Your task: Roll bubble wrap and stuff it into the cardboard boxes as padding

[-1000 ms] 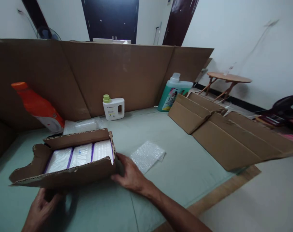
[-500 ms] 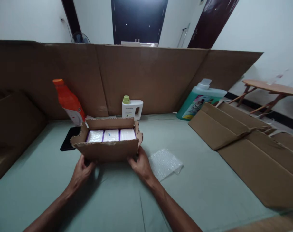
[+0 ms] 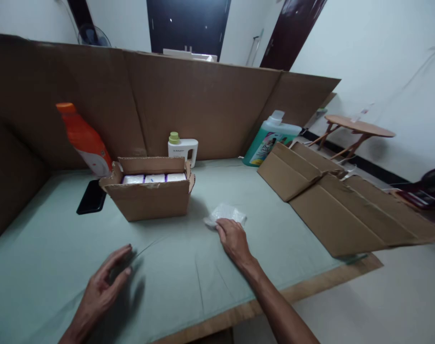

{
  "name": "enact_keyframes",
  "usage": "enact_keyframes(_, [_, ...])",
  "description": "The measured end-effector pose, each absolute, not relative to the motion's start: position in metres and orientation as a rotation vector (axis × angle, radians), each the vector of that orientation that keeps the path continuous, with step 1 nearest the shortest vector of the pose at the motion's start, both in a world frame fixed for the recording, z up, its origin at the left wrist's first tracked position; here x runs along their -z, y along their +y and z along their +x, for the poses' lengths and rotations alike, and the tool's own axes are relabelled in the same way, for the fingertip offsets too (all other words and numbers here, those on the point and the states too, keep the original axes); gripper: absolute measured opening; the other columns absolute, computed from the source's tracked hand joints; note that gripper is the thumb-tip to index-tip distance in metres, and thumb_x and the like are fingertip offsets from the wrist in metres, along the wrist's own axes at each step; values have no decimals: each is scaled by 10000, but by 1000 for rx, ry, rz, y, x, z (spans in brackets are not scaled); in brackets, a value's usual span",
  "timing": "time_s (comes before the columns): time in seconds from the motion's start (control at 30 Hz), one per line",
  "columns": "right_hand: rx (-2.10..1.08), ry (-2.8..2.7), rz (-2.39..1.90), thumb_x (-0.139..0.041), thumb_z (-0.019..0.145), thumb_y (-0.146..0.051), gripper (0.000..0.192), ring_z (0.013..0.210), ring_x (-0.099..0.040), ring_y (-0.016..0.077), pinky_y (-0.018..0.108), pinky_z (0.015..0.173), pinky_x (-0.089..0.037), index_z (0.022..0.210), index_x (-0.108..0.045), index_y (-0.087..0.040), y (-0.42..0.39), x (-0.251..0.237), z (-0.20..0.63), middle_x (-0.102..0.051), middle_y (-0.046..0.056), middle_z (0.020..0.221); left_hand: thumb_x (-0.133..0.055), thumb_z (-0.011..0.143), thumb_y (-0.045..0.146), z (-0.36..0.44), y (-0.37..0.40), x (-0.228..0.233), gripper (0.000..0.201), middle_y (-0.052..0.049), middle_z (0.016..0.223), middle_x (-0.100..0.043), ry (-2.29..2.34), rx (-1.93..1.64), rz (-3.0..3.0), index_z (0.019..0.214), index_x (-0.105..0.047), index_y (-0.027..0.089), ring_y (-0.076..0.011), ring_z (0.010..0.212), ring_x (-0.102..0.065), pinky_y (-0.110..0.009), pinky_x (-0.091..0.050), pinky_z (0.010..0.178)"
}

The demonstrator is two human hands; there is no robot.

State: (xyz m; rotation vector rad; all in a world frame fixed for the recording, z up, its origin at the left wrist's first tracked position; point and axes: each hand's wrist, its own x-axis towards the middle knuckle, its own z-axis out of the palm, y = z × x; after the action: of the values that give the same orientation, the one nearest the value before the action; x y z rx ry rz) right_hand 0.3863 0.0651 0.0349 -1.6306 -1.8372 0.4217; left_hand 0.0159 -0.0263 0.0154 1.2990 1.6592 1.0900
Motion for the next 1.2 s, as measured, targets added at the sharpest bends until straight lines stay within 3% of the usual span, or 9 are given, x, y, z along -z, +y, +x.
enact_keyframes(0.17, [-551, -1664, -1516, -506, 933, -534, 406, 915, -716, 260, 402, 824, -569, 996, -746, -212, 49, -74, 367, -777, 91, 999, -622, 844, 485, 46, -57, -20, 457, -130, 1346, -645, 1470, -1032, 1318, 1215, -685, 226, -317, 1224, -618, -481, -503, 1042])
enact_keyframes(0.43, [-1119, -1156, -1118, -738, 801, -539, 279, 742, -726, 240, 390, 706, -613, 918, -729, -286, -15, -160, 335, -763, 45, 834, -795, 619, 624, 85, -34, -25, 1260, -225, 1649, -199, 1250, -1156, 1112, 1580, -131, 149, -391, 1507, -247, -530, -326, 1169])
enact_keyframes(0.53, [-1181, -1094, -1108, -741, 803, -515, 246, 785, -733, 257, 419, 733, -618, 896, -706, -290, -22, -159, 335, -764, 52, 878, -798, 590, 627, 83, -32, -36, 1035, -195, 1429, -544, 1054, -1012, 1073, 1435, -449, 141, -370, 1315, -515, -464, -431, 1070])
enact_keyframes(0.6, [-1213, -1048, -1121, -760, 784, -504, 254, 792, -732, 254, 412, 735, -616, 883, -685, -283, -20, -146, 337, -762, 51, 885, -778, 617, 596, 75, -36, -43, 649, -114, 1025, -720, 965, -880, 1085, 1069, -681, 141, -285, 980, -666, -380, -511, 884])
enact_keyframes(0.7, [-1204, -1074, -1190, -756, 778, -510, 286, 764, -715, 231, 375, 706, -601, 877, -657, -260, -11, -113, 341, -751, 51, 867, -716, 660, 533, 58, -39, -45, 380, -15, 708, -635, 1065, -863, 1093, 741, -633, 171, -163, 690, -592, -279, -465, 686])
enact_keyframes(0.87, [-1049, -1278, -1433, -701, 757, -573, 415, 688, -670, 215, 364, 661, -562, 938, -658, -202, 8, -48, 343, -720, 49, 767, -653, 654, 472, 30, -32, -39, 295, 53, 568, -499, 1383, -835, 1136, 638, -527, 205, -112, 529, -444, -239, -325, 532])
enact_keyframes(0.97, [-970, -1317, -1494, -736, 710, -531, 419, 823, -675, 242, 402, 788, -548, 945, -685, -188, 15, -30, 348, -743, 93, 917, -703, 618, 452, 14, -32, -42, 284, 71, 508, -490, 1592, -788, 1196, 698, -589, 205, -125, 500, -430, -253, -292, 530])
enact_keyframes(1.07, [-859, -1393, -1535, -679, 781, -480, 391, 864, -660, 236, 413, 832, -527, 1047, -698, -194, 27, -32, 353, -728, 114, 1069, -663, 723, 496, -5, -25, -52, 456, 19, 644, -638, 1813, -807, 1332, 1056, -664, 185, -174, 581, -543, -293, -378, 602])
enact_keyframes(1.2, [-757, -1621, -1447, -642, 813, -437, 458, 1098, -644, 289, 428, 867, -527, 1205, -648, -200, 67, -41, 335, -683, 141, 1245, -633, 770, 480, -16, 25, -60, 726, -175, 1269, -651, 1890, -1080, 1475, 1394, -497, 136, -291, 1050, -641, -371, -489, 772])
